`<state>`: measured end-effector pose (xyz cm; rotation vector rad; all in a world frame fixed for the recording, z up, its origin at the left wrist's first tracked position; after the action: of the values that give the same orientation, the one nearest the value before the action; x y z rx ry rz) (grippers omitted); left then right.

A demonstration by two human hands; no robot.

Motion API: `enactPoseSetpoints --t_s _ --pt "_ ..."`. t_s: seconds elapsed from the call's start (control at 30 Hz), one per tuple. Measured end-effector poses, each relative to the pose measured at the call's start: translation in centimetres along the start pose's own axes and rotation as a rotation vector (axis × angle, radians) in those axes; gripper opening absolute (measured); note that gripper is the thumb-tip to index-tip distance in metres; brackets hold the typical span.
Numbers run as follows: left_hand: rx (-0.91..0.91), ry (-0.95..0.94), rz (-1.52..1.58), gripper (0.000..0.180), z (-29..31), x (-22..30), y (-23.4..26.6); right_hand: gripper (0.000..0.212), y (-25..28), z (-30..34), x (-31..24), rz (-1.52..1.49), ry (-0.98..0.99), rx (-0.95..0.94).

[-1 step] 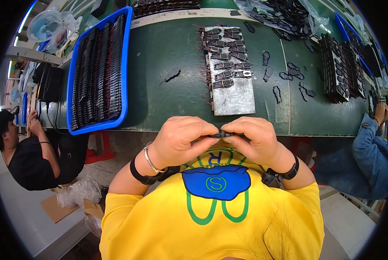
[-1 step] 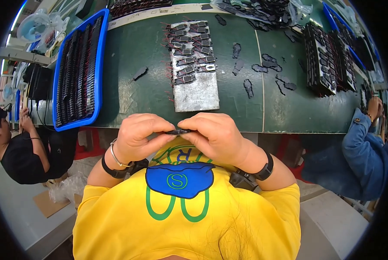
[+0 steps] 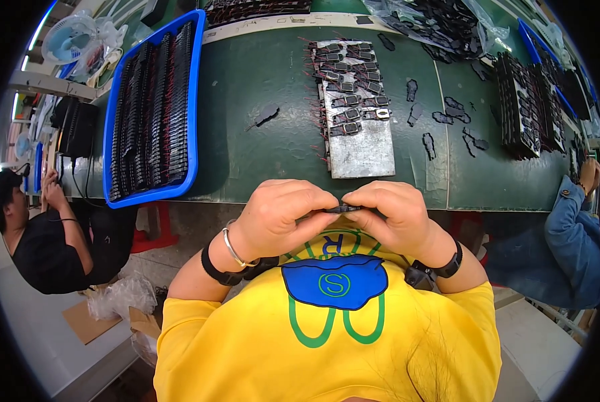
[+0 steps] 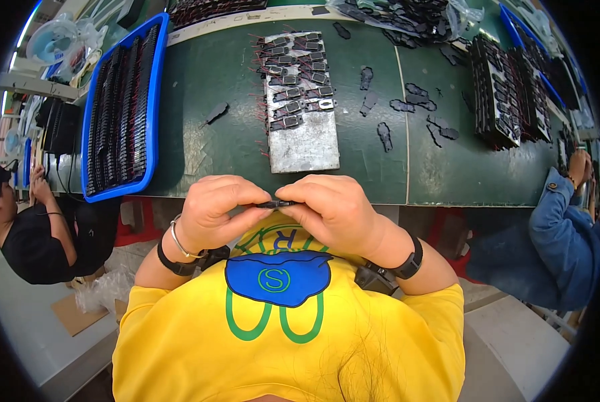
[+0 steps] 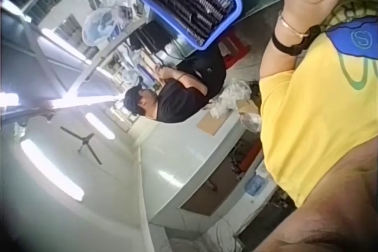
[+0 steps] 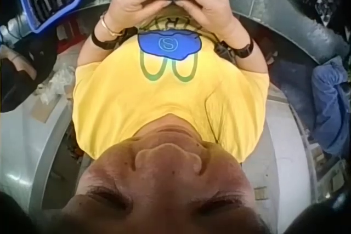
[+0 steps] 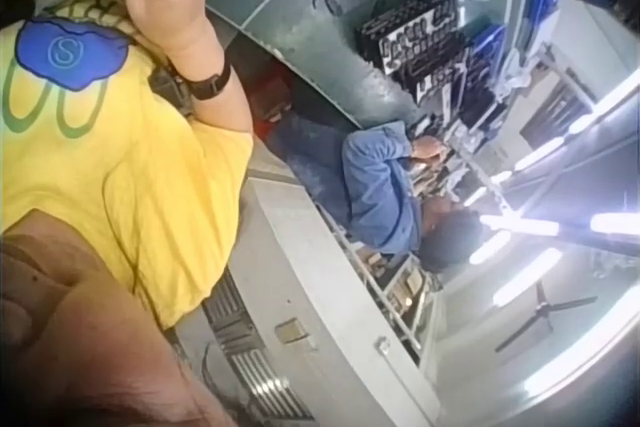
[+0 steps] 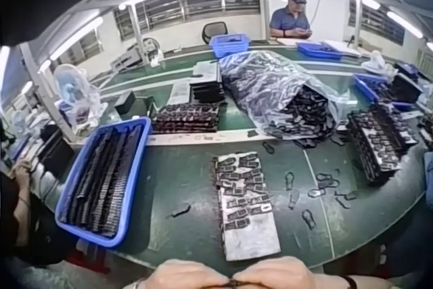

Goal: The person picks up a speaker and a plastic casing, fits the speaker into the casing by hand, and places the assembled unit onto a metal plate, repeating the process for multiple units.

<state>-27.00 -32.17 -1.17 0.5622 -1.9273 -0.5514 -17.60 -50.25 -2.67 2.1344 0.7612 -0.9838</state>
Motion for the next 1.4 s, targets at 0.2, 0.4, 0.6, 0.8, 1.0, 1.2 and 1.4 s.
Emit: enactPoseSetpoints --t_s 0.2,0.4,0.6,0.8,1.0,1.2,1.4 --pt "0.017 0.028 -0.014 0.018 0.2 0.1 -0.3 0.02 -0.4 0.5 0.6 0.089 0.069 0.016" --pt "-0.032 0.156 0.042 0.017 0.6 -0.1 -0.7 0.019 -0.4 0.8 0.5 0.073 -0.029 -0.024" --pt "-0.049 0.226 0.065 0.016 0.8 -0.3 -0.8 0.018 -0.4 0.8 0.3 0.015 -0.129 -0.032" --pt "-0.032 0.312 0.139 0.016 1.1 -0.4 -1.0 0.016 -0.4 0.5 0.0 -0.052 -0.287 -0.062" --pt "-0.038 0.282 0.108 0.016 1.0 -0.2 -0.9 0.016 -0.5 0.5 0.1 -0.014 -0.252 -0.068" --pt "-0.037 0.243 0.083 0.015 0.9 -0.1 -0.9 0.017 -0.6 0.5 0.2 0.033 -0.169 -0.074" --pt "-0.056 0.094 0.023 0.013 0.7 -0.4 -0.8 0.017 -0.7 0.7 0.5 0.037 -0.099 -0.09"
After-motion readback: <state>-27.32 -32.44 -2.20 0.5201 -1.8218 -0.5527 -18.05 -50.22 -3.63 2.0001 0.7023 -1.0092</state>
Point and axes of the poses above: each hand's wrist, its own z-axis away from the middle knuckle, its own y-axis out of the back of the hand, x = y × z, the point moved 1 cm from there along -z, towards the middle knuckle, and after that the axes turned 7 degrees about -z, right-handed, at the moved point
